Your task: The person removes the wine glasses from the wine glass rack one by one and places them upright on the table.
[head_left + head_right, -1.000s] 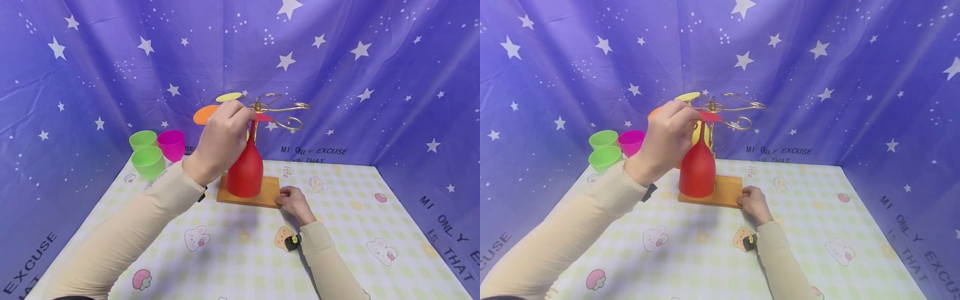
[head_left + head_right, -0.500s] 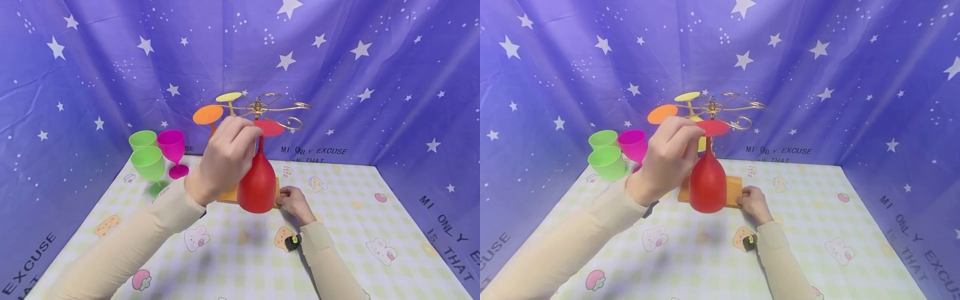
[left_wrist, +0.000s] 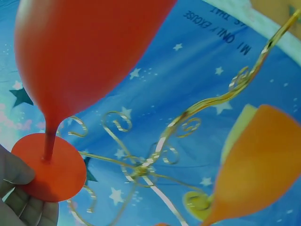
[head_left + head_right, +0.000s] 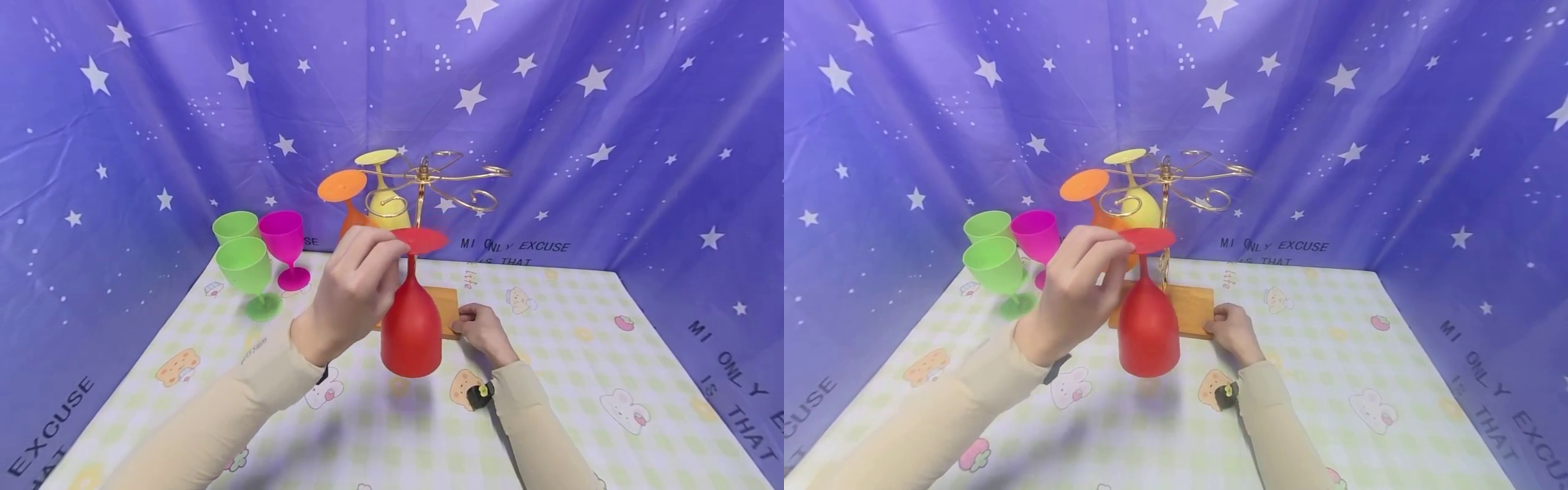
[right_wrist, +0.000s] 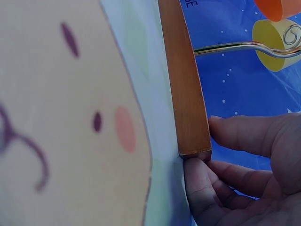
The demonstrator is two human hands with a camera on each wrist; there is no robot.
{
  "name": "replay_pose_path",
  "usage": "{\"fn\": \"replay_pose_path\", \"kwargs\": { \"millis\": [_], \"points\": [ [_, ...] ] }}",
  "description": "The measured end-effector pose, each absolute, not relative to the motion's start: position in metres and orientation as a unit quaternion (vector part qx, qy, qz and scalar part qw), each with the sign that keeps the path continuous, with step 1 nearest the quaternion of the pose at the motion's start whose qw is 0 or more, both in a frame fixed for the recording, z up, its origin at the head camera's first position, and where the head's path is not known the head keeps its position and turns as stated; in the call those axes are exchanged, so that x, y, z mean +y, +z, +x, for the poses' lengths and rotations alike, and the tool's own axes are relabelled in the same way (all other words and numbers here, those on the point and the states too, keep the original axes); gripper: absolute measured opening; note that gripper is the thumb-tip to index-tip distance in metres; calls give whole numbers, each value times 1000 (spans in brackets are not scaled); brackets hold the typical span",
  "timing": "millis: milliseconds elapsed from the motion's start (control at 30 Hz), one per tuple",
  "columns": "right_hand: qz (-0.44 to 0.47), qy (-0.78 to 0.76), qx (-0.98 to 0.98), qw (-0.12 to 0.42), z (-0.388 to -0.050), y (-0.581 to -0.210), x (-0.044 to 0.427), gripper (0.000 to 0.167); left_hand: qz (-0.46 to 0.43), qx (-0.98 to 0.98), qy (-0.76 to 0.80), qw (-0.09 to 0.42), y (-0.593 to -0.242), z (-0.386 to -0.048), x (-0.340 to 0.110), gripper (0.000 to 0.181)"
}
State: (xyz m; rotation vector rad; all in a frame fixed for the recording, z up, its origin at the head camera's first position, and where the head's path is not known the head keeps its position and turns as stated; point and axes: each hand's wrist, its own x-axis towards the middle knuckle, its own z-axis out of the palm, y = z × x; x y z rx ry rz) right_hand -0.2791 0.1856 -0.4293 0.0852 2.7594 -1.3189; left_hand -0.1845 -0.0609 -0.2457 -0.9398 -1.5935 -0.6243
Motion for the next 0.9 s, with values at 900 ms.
{"fn": "replay_pose_path", "kwargs": {
  "millis": [900],
  "points": [
    [13, -447, 893, 48, -273, -426, 191, 44, -209, -760, -403, 466, -359, -202, -88, 13]
  ]
}}
